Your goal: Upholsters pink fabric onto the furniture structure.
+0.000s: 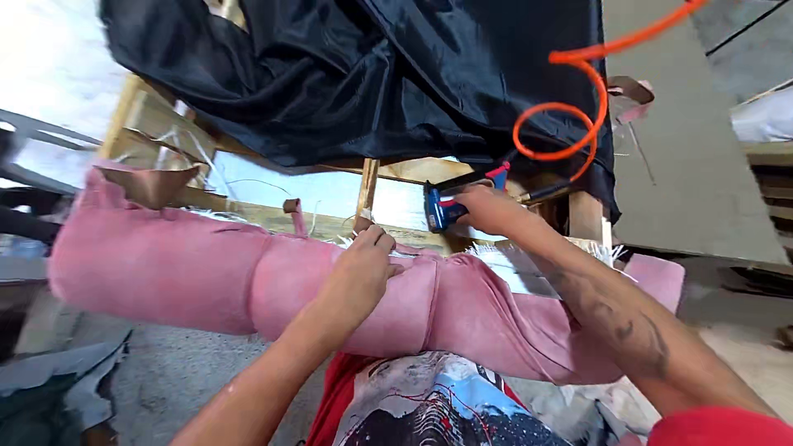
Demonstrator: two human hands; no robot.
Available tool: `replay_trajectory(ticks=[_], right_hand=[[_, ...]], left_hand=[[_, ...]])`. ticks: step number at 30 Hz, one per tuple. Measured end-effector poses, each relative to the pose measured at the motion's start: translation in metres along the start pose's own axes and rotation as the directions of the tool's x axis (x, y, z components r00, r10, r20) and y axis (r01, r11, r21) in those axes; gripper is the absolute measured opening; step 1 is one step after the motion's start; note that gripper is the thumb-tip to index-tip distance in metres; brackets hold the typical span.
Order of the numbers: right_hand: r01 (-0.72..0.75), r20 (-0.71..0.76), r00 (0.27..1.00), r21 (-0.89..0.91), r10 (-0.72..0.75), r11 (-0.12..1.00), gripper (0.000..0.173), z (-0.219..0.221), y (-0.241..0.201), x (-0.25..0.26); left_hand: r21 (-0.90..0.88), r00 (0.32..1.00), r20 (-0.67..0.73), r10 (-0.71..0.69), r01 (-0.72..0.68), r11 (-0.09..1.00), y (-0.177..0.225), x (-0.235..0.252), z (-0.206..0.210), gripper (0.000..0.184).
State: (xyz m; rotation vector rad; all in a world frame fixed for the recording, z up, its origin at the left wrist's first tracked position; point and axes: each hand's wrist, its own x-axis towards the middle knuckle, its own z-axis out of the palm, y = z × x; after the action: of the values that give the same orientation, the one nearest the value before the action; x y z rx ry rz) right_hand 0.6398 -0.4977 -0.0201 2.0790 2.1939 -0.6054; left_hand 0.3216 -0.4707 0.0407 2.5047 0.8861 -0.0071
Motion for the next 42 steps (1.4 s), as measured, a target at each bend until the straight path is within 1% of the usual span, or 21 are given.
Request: replay_trajectory(ticks=[1,3,4,6,9,12,16,19,22,25,26,27,28,29,30,31,33,36,38,40,42], right_hand=[[0.036,-0.053,0.998,0.109,-0.03,0.993,0.024,-0.007,-0.009,-0.013],[0.284,-0.211,0.952,0.35,-0.22,0.893,0.02,-0.015,-0.033,-0.033],[0.39,-0.246,0.919,0.456,-0.309,0.8,0.021,-0.014,-0.047,-0.039],[0.457,-0.237,0.887,0.56,-0.395,0.691,0.029,-0.006,-0.071,-0.041],[0.413,-0.251,0.91,0.508,-0.329,0.756,0.019,0.009,-0.09,-0.037],[0.498,-0.36,0.853,0.342,-0.379,0.797,0.01,0.019,-0.098,-0.043],[0.551,-0.413,0.808,0.279,-0.42,0.787,0.009,0.026,-0.098,-0.049],[0.536,-0.389,0.827,0.329,-0.406,0.777,0.009,0.025,-0.095,-0.051],[0.514,-0.371,0.847,0.381,-0.382,0.768,0.007,0.023,-0.092,-0.052],[0.514,-0.367,0.851,0.431,-0.376,0.742,0.008,0.022,-0.091,-0.052],[0.517,-0.359,0.852,0.459,-0.381,0.723,0.011,0.021,-0.09,-0.051],[0.521,-0.358,0.851,0.49,-0.384,0.699,0.015,0.02,-0.089,-0.049],[0.515,-0.35,0.856,0.521,-0.379,0.681,0.023,0.018,-0.088,-0.047],[0.496,-0.323,0.868,0.539,-0.377,0.68,0.038,0.014,-0.089,-0.045],[0.47,-0.279,0.882,0.544,-0.379,0.695,0.049,0.013,-0.09,-0.042],[0.455,-0.252,0.89,0.541,-0.38,0.707,0.049,0.016,-0.093,-0.04],[0.453,-0.312,0.89,0.522,-0.332,0.723,0.025,0.029,-0.101,-0.042],[0.411,-0.513,0.841,0.401,-0.171,0.819,0.015,0.047,-0.117,-0.049],[0.312,-0.547,0.835,0.37,-0.067,0.875,0.011,0.052,-0.121,-0.044],[0.191,-0.452,0.892,0.404,0.014,0.895,0.011,0.048,-0.123,-0.041],[0.094,-0.222,0.974,0.541,0.034,0.836,0.016,0.034,-0.122,-0.039]], left_hand=[[0.017,0.999,-0.027,-0.02,0.02,1.0,0.002,-0.003,0.001,0.034],[0.04,0.996,-0.071,-0.046,0.049,0.998,0.003,-0.009,0.005,0.035],[0.052,0.995,-0.082,-0.052,0.056,0.997,0.003,-0.012,0.005,0.035],[0.085,0.995,-0.095,-0.024,0.032,0.996,0.005,-0.012,0.003,0.031],[0.127,0.99,-0.118,0.075,-0.06,0.99,0.01,-0.007,-0.003,0.022],[0.122,0.991,-0.084,0.104,-0.093,0.988,0.004,-0.005,-0.005,0.025],[-0.061,0.984,0.083,0.156,-0.151,0.987,-0.011,0.006,-0.008,0.024],[-0.133,0.961,0.241,0.136,-0.106,0.985,-0.01,0.017,-0.016,0.021],[-0.005,0.915,0.393,0.088,-0.094,0.996,0.003,0.03,-0.034,0.029],[0.175,0.868,0.493,0.067,-0.174,0.969,0.012,0.034,-0.038,0.036],[0.17,0.886,0.457,0.082,-0.178,0.969,0.011,0.032,-0.034,0.033],[0.146,0.926,0.357,0.122,-0.184,0.972,0.009,0.028,-0.026,0.027],[0.132,0.959,0.216,0.181,-0.212,0.968,0.005,0.023,-0.015,0.02],[0.136,0.961,0.052,0.272,-0.277,0.951,-0.002,0.017,-0.001,0.013],[0.178,0.916,-0.134,0.379,-0.354,0.918,-0.01,0.013,0.013,0.011],[0.238,0.849,-0.273,0.453,-0.396,0.887,-0.015,0.009,0.025,0.013],[0.344,0.766,-0.41,0.495,-0.373,0.862,-0.019,0.004,0.038,0.014],[0.374,0.725,-0.498,0.475,-0.315,0.872,-0.021,0.008,0.05,0.015],[0.277,0.745,-0.516,0.423,-0.322,0.905,-0.026,0.024,0.057,0.014],[0.156,0.817,-0.447,0.365,-0.331,0.931,-0.028,0.039,0.056,0.015],[0.094,0.937,-0.257,0.237,-0.219,0.971,-0.019,0.042,0.045,0.009]])
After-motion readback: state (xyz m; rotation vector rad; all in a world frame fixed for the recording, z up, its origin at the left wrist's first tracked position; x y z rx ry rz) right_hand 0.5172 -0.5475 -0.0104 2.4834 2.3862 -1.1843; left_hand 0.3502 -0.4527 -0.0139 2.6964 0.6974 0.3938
